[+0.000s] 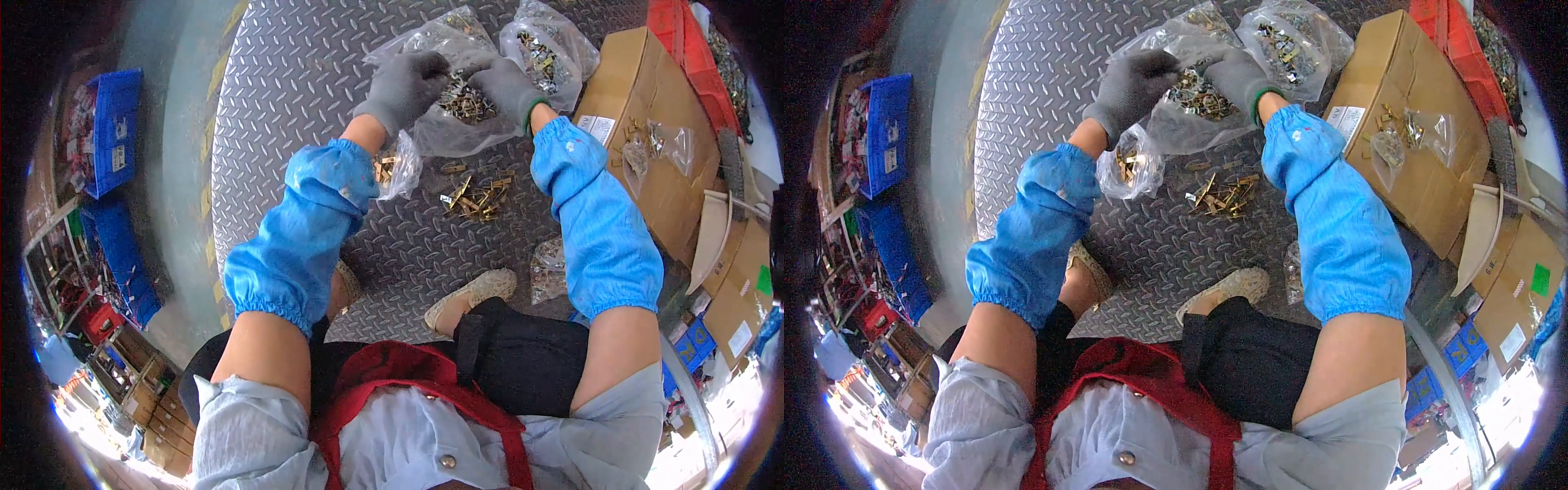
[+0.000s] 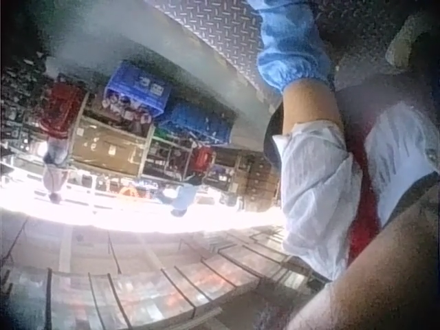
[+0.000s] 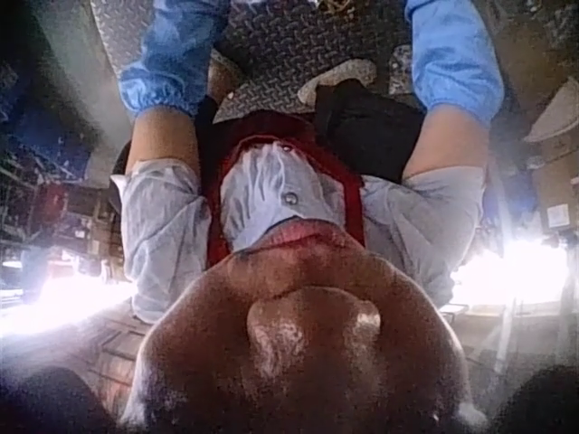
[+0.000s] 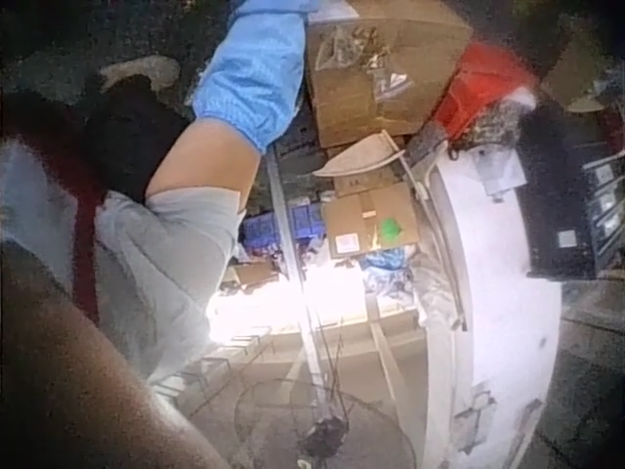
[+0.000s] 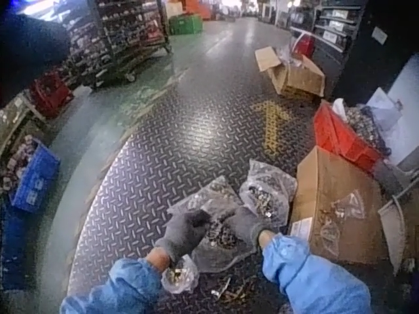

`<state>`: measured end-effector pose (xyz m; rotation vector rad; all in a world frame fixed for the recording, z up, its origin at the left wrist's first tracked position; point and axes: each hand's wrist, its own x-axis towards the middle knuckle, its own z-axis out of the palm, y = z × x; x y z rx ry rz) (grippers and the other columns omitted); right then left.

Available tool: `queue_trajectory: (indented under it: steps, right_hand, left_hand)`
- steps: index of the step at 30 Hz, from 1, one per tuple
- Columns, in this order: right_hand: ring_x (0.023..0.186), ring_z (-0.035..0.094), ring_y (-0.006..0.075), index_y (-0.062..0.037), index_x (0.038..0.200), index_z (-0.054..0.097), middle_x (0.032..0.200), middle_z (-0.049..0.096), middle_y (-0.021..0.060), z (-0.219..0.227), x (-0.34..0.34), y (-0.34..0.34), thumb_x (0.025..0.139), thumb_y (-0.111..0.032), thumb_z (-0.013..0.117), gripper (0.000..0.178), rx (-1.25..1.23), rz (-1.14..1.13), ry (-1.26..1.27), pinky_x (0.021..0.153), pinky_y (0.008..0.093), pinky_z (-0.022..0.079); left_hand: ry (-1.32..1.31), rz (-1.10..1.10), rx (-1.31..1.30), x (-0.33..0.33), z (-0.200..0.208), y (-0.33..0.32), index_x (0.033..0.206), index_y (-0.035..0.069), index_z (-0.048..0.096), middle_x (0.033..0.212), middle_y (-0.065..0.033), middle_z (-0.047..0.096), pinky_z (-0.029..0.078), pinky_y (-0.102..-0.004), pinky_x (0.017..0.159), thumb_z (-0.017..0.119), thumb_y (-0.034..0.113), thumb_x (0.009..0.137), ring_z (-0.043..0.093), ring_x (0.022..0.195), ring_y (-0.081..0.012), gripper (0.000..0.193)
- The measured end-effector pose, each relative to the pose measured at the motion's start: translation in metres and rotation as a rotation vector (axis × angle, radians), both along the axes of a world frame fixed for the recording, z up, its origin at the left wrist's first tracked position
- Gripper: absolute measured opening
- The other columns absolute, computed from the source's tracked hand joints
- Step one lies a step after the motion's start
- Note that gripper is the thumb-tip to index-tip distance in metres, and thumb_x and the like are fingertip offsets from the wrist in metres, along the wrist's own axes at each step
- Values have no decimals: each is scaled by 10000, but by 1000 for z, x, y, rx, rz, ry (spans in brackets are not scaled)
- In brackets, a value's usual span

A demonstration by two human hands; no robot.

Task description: The person sorts small metal electronic components by hand into plastic bags and cardboard boxes.

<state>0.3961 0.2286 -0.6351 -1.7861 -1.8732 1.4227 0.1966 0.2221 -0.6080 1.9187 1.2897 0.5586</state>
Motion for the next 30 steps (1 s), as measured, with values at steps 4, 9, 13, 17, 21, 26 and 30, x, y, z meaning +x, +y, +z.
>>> queue_trajectory:
  steps: [4,9,13,17,21,26,30]
  right_hand:
    - [871,617,254,-61,998,656,957,639,155,-23,18,5,784,-203,555,276,223,215,-355,769,341,469]
    - [834,627,262,-68,1007,656,915,649,146,7,-3,0,811,-205,539,267,0,-15,-9,754,343,479]
    - [702,573,101,-32,1083,603,856,639,29,42,-27,-12,842,-192,569,291,-417,76,572,596,241,449]
    - [630,549,75,-28,941,628,735,591,21,45,-34,-14,847,-227,578,226,-347,-7,481,535,217,431]
    - [554,538,94,7,888,632,660,576,37,57,-39,-17,809,-232,591,256,-296,132,321,508,251,437]
    - [571,562,145,33,862,643,698,619,99,48,-78,-47,758,-288,623,338,-324,503,133,546,299,455]
    - [598,592,177,5,878,656,700,631,124,43,-99,-63,759,-380,630,403,-175,451,0,580,317,465]
  left_hand:
    - [123,-71,204,4,3,0,938,51,660,807,-125,657,479,-321,677,659,222,763,633,723,-182,244]
    - [27,-23,-107,-13,17,11,920,35,660,754,-86,633,477,-296,643,631,175,777,595,657,-150,202]
    - [-189,-116,-461,-36,9,24,949,-5,633,745,-29,607,441,-222,565,617,175,793,549,630,-94,238]
    - [-228,-106,-614,-37,14,26,970,0,631,757,-33,612,450,-232,562,634,135,771,554,630,-96,241]
    - [-138,-134,-463,-50,3,33,1003,-9,625,787,-50,633,463,-253,558,657,99,702,565,627,-113,322]
    - [26,-97,-336,-56,-16,34,1030,0,624,812,-63,637,482,-272,586,635,82,671,582,647,-138,369]
    - [14,-109,-308,-53,-16,35,1099,2,588,825,-66,630,482,-269,595,653,120,686,580,653,-131,434]
